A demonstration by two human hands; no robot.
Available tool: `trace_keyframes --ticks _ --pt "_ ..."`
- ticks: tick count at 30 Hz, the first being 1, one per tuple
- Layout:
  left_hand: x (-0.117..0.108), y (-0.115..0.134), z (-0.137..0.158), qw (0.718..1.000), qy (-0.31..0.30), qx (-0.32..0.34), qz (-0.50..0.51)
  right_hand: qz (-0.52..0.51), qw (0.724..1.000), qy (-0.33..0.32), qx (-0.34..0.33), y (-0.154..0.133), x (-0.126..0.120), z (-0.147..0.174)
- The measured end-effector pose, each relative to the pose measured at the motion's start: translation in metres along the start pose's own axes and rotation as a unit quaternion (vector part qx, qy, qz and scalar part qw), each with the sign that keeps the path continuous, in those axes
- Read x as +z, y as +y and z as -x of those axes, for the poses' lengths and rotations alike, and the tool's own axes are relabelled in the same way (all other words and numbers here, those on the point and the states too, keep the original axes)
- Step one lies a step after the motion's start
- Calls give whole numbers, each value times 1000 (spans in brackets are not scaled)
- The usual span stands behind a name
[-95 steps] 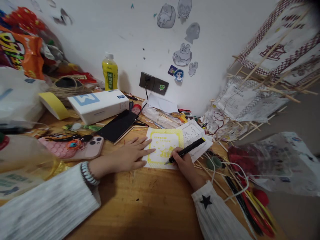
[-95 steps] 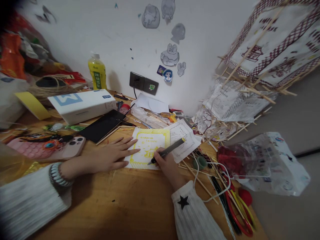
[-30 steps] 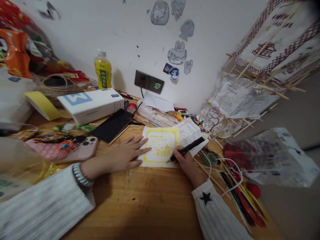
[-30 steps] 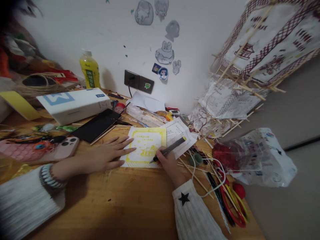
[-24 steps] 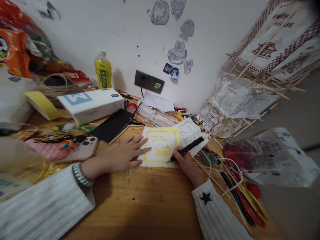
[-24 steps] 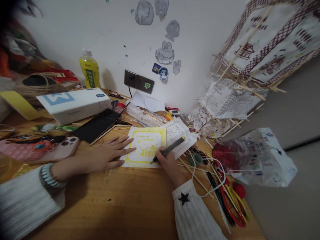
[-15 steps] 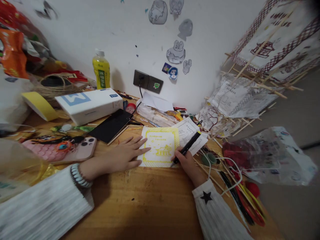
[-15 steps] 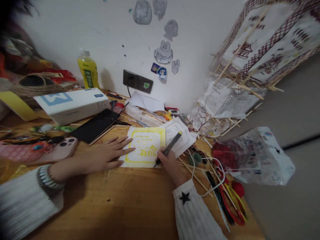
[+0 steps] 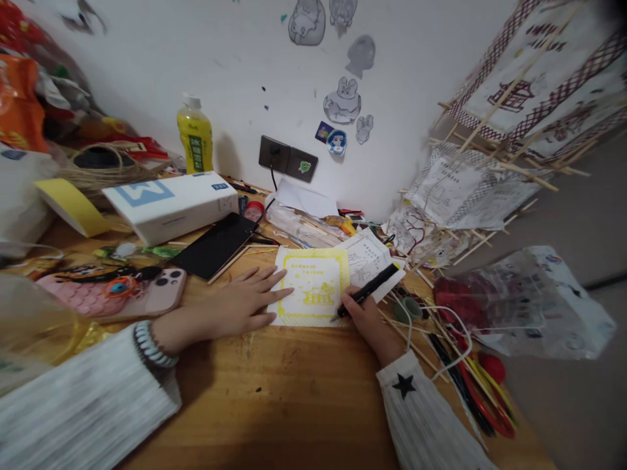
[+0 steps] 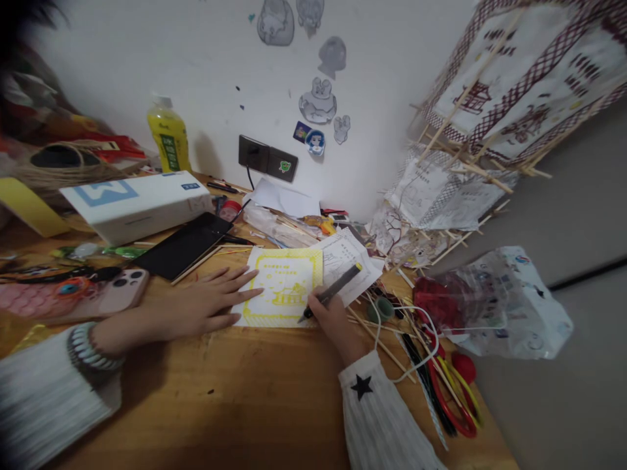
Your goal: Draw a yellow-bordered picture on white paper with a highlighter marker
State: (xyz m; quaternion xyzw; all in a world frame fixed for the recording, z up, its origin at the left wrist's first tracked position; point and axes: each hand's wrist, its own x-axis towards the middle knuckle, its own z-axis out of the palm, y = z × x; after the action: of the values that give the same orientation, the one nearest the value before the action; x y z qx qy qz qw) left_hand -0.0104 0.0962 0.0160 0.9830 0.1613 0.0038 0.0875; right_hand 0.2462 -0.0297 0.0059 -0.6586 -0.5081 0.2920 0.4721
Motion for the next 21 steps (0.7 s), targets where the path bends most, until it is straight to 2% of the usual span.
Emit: trace_keyframes --ticks 5,10,16,21 --pt "1 -2 0 1000 2 4 1 -29 999 -2 17 3 -1 0" --pt "5 -5 -1 1000 7 3 0 -26 999 19 20 1 -5 0" --pt "6 -5 -1 1000 5 6 -13 -18 999 12 29 5 -6 0" --pt "8 -7 -1 1000 8 8 -11 1 1000 4 11 7 -7 0"
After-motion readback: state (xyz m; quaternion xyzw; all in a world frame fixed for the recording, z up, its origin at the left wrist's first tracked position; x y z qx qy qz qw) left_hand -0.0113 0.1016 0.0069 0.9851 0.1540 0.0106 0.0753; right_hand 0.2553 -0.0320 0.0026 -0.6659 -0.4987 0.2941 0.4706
